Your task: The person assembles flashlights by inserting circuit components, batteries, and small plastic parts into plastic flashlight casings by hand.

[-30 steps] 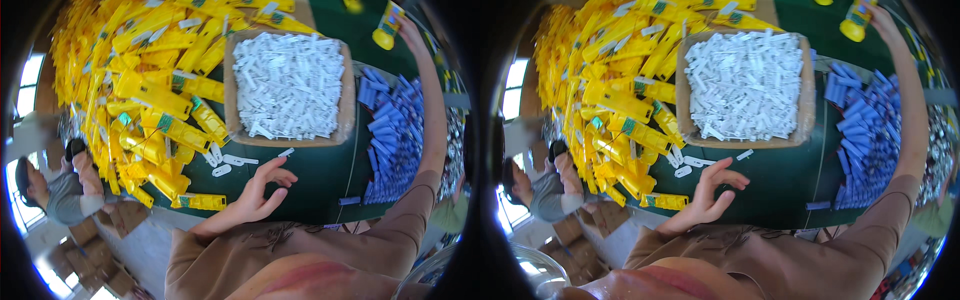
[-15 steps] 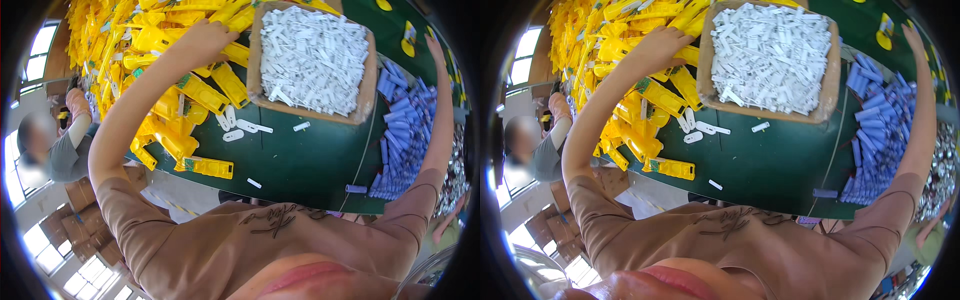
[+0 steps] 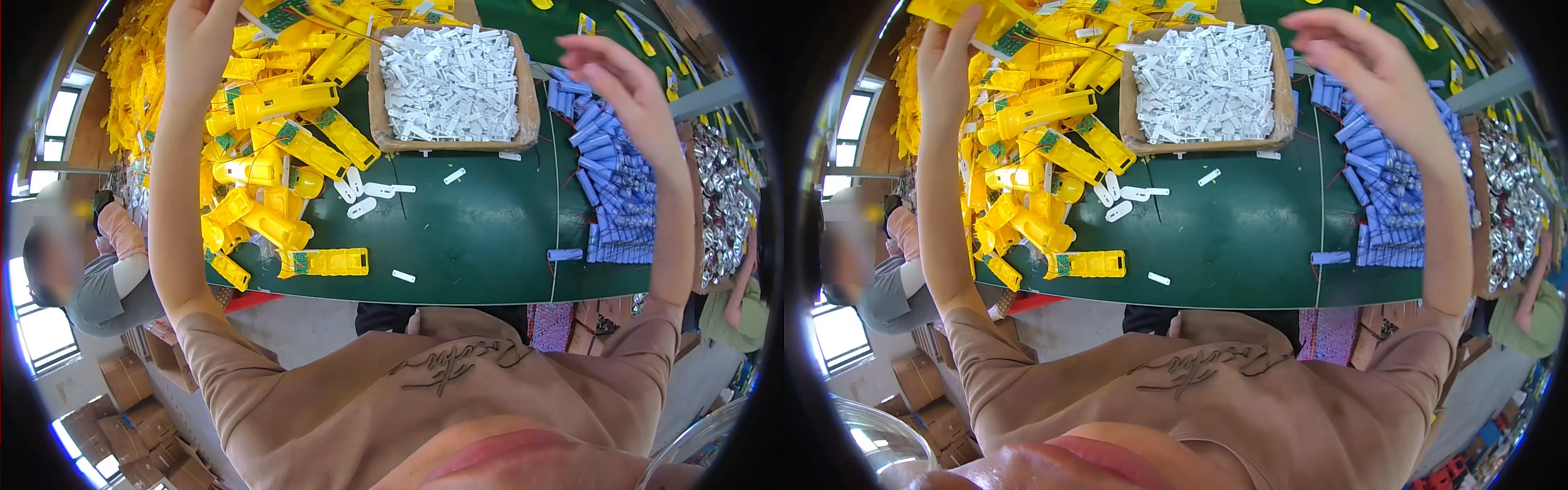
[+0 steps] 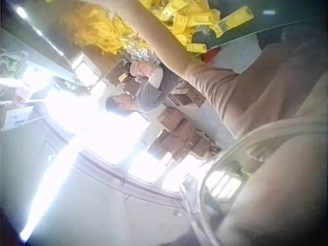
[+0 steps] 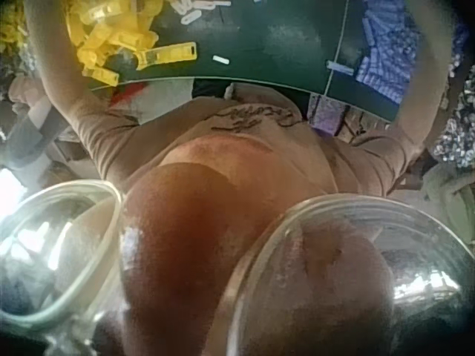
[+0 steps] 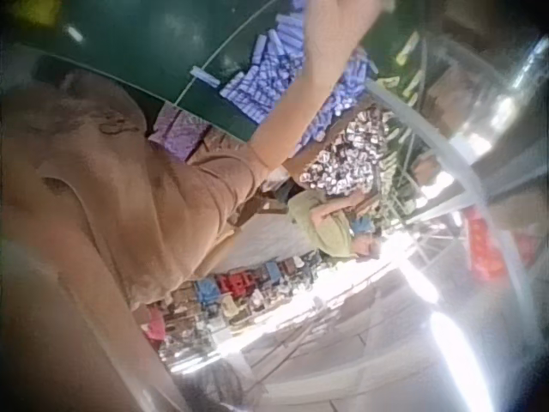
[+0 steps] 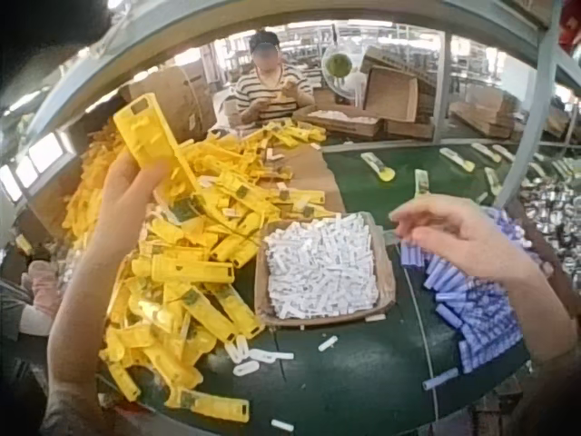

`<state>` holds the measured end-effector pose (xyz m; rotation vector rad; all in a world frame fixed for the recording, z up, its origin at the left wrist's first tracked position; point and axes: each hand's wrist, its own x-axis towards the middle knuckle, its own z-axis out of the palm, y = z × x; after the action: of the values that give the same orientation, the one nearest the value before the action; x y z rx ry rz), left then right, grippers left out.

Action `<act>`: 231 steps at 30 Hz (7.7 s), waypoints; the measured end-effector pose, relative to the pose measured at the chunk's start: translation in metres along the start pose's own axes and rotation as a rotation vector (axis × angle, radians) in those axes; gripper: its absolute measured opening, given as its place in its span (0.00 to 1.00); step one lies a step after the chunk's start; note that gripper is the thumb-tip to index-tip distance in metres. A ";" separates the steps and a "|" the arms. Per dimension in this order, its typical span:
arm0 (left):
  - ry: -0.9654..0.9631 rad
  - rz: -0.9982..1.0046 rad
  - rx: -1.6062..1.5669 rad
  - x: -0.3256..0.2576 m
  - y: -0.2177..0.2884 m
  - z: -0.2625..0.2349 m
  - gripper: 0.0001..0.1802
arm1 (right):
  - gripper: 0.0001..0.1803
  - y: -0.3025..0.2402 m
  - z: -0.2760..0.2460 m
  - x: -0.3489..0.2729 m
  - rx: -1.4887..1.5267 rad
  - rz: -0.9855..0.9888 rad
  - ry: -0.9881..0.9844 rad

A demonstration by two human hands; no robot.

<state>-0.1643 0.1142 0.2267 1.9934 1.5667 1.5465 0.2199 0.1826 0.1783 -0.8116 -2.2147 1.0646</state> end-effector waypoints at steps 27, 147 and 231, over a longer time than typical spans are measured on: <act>-0.107 -0.212 -0.953 -0.140 0.003 0.105 0.37 | 0.12 -0.018 0.178 -0.084 0.962 0.240 0.026; -0.056 -0.415 -0.542 -0.215 -0.010 0.208 0.24 | 0.07 0.059 0.222 -0.061 -0.009 -0.012 0.512; -0.252 -0.553 -0.921 -0.209 0.004 0.205 0.22 | 0.10 0.072 0.195 -0.046 -0.272 -0.263 0.632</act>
<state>0.0178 0.0355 0.0116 1.0725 0.9078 1.3387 0.1369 0.0913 0.0048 -0.8018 -1.8575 0.3150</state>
